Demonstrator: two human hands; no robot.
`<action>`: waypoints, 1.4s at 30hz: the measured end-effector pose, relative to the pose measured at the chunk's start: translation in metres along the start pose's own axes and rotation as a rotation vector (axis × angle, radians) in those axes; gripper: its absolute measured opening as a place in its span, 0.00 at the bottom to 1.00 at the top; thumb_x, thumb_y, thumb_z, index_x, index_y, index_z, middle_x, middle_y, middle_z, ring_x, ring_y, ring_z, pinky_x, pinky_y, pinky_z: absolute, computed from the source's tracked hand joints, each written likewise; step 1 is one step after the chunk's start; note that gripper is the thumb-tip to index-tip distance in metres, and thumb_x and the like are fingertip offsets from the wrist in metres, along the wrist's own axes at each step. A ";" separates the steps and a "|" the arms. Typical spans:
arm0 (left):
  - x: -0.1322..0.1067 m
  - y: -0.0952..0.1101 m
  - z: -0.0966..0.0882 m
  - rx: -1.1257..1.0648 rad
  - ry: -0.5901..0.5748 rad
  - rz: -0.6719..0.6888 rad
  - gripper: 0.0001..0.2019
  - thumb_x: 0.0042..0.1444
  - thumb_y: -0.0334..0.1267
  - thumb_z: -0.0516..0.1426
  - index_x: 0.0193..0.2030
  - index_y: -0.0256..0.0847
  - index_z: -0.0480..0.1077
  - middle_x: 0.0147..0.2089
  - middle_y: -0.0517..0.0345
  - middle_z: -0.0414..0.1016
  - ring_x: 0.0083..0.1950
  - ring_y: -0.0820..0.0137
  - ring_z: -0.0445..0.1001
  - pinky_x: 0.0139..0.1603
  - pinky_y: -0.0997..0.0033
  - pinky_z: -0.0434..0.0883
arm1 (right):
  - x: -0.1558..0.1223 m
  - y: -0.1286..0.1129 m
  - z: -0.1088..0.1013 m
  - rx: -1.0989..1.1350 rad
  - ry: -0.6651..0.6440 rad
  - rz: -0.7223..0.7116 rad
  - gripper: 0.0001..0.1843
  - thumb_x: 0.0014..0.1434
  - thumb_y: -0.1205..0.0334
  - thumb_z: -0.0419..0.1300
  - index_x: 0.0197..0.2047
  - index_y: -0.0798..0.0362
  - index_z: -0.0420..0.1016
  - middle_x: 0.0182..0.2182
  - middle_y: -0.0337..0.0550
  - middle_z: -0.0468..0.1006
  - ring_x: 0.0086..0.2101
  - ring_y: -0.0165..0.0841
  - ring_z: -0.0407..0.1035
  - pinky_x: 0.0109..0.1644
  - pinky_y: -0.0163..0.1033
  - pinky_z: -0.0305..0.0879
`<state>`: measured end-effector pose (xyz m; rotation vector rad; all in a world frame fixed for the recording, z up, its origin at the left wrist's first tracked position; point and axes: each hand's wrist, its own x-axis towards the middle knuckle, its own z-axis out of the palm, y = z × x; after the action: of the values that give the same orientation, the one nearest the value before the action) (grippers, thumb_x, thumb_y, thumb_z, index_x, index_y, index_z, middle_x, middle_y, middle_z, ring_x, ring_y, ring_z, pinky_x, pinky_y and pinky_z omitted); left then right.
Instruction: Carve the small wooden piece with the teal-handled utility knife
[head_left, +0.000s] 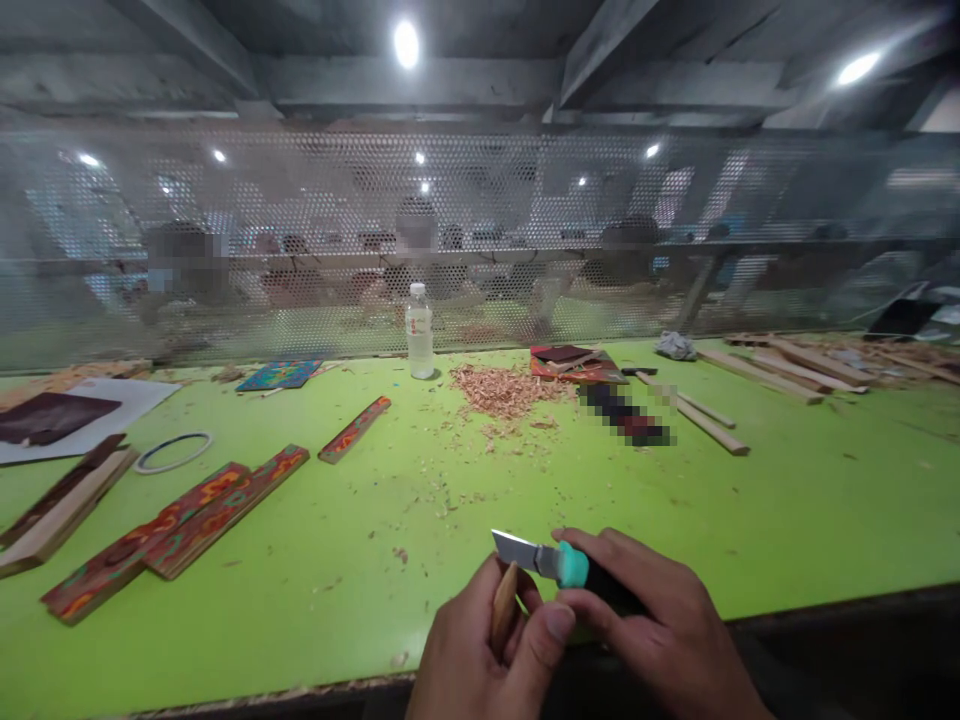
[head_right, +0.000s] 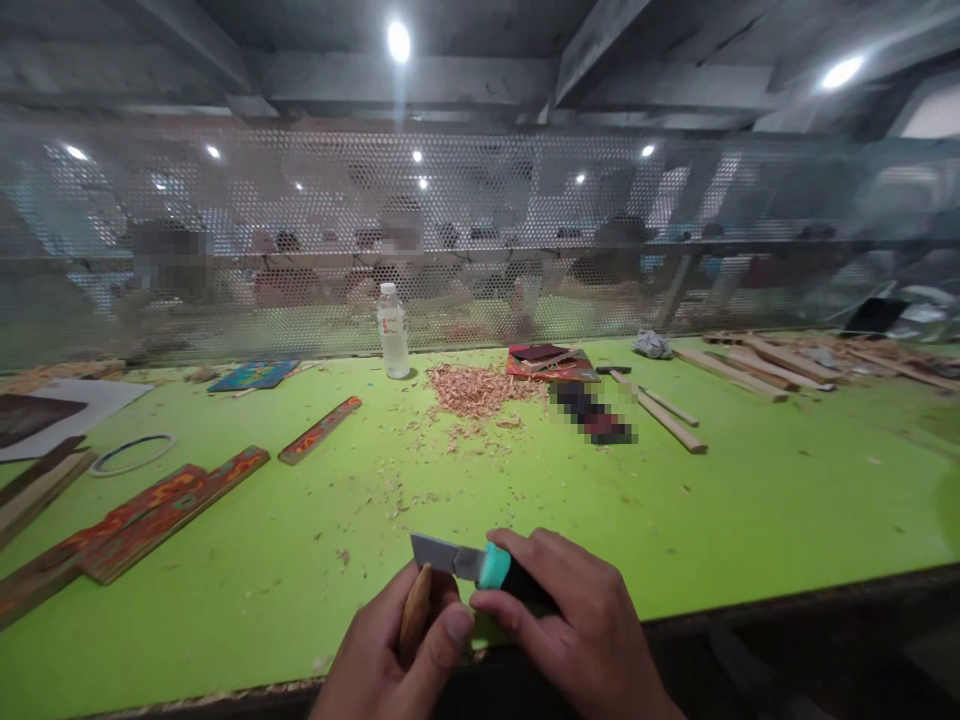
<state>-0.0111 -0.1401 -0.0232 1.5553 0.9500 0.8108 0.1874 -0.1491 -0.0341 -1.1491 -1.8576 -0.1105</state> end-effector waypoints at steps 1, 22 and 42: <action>0.000 0.000 -0.001 0.012 -0.006 -0.001 0.26 0.64 0.65 0.53 0.39 0.41 0.68 0.29 0.63 0.62 0.29 0.71 0.59 0.32 0.71 0.57 | 0.000 0.000 0.000 0.006 -0.003 -0.004 0.18 0.67 0.44 0.62 0.52 0.46 0.78 0.36 0.37 0.86 0.35 0.27 0.81 0.41 0.25 0.74; 0.001 -0.008 0.005 0.190 0.166 -0.046 0.20 0.67 0.55 0.53 0.38 0.41 0.74 0.38 0.50 0.82 0.41 0.58 0.77 0.42 0.65 0.67 | -0.009 0.003 0.004 -0.019 -0.054 -0.035 0.23 0.66 0.40 0.61 0.51 0.50 0.80 0.29 0.39 0.80 0.29 0.30 0.76 0.32 0.32 0.70; -0.001 -0.012 0.003 0.056 0.122 -0.100 0.34 0.59 0.69 0.56 0.54 0.37 0.71 0.45 0.44 0.81 0.47 0.54 0.79 0.48 0.63 0.74 | -0.003 -0.001 -0.001 0.028 -0.090 -0.012 0.19 0.65 0.44 0.64 0.48 0.50 0.81 0.28 0.38 0.81 0.27 0.29 0.77 0.31 0.30 0.72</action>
<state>-0.0107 -0.1415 -0.0352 1.5070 1.1393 0.8216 0.1878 -0.1522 -0.0349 -1.1399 -1.9396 -0.0396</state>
